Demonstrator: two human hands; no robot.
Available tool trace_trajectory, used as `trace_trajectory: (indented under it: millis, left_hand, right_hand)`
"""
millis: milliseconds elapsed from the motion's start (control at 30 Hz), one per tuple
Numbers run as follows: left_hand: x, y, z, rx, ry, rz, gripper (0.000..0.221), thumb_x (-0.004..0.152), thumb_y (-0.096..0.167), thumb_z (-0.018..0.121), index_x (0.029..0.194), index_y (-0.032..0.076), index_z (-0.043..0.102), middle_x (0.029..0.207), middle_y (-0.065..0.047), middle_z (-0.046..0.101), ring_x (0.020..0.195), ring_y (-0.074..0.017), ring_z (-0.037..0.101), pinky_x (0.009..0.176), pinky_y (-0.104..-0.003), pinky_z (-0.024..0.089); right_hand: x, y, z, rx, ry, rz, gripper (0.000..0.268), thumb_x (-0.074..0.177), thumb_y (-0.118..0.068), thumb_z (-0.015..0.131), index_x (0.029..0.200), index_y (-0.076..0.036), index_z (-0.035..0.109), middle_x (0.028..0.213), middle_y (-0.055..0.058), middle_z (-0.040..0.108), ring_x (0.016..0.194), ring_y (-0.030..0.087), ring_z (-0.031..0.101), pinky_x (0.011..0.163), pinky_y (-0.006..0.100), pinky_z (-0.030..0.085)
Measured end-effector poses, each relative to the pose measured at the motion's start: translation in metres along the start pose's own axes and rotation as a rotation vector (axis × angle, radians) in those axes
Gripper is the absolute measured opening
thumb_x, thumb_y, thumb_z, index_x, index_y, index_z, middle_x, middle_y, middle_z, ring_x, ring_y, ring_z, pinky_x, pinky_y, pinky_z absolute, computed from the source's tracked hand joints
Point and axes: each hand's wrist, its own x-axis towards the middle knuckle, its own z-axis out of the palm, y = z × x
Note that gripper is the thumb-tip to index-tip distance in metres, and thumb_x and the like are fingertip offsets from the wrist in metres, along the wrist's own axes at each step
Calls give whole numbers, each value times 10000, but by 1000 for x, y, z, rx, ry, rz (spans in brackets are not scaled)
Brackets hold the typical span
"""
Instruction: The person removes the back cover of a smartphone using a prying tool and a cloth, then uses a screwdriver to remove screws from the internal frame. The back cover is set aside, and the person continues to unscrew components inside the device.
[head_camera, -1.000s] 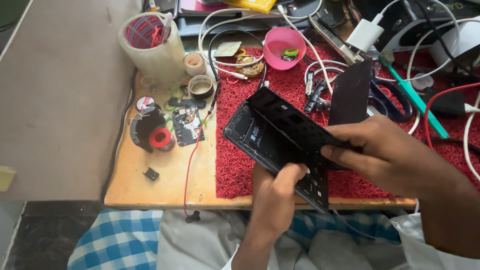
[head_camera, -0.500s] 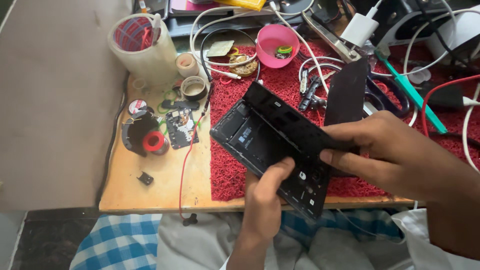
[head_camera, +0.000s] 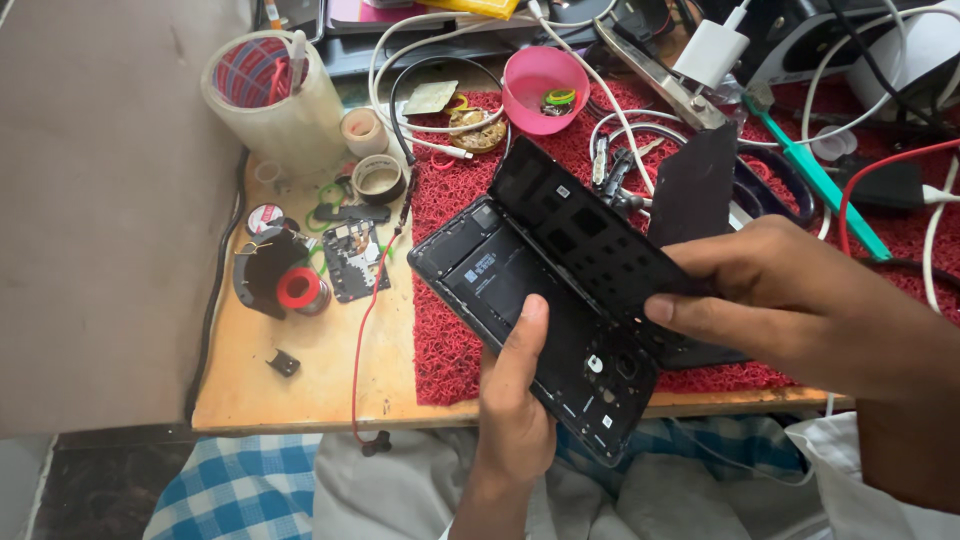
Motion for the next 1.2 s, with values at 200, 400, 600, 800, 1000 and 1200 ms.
trace_trajectory:
  millis: [200,400,600,800,1000,1200]
  left_hand:
    - [0,-1,-3,-57,-5,-58,453,1098,256,400,1368,-79,542,1229,-134,681,1078,-160,675,922,-297,549]
    - [-2,-3,-10,-93,-44,-65,439,1115,249,414,1369,-80,555,1236,-152,681,1084,-188,683,933,-322,549]
    - [1,-3,-8,-196,-47,-76,404,1080,221,468,1372,-46,547,1242,-135,678,1104,-197,690,973,-341,562]
    - [0,0,-10,-229,-56,-120,393,1070,228,492,1354,-35,562,1196,-138,695,1035,-194,716,917,-339,583]
    - [0,-2,-18,-252,-40,-142,354,1080,226,511,1308,-33,593,1124,-131,716,965,-193,730,865,-335,598]
    - [2,5,-18,-262,-58,-164,368,1066,228,507,1305,-35,601,1137,-142,722,982,-209,735,884,-346,600]
  right_hand:
    - [-1,4,-3,177,-75,-80,265,1042,-134,607,1169,56,741,927,61,801,847,43,627,690,271,552]
    - [-3,29,-13,248,-45,43,253,1030,-106,627,1185,68,725,937,113,719,808,96,604,669,313,544]
    - [-1,37,-13,372,-44,-92,294,1012,-85,627,1197,118,733,1083,156,824,985,149,734,863,331,584]
    - [-2,39,-14,470,-25,35,273,1019,-74,618,1196,117,700,1081,215,838,970,205,763,844,373,604]
    - [-4,48,-8,664,-5,-14,326,1002,-51,616,1212,183,701,1077,263,805,935,245,777,801,387,616]
    - [-2,57,-8,727,58,68,337,971,-48,652,1206,193,648,1075,317,798,944,295,782,791,411,619]
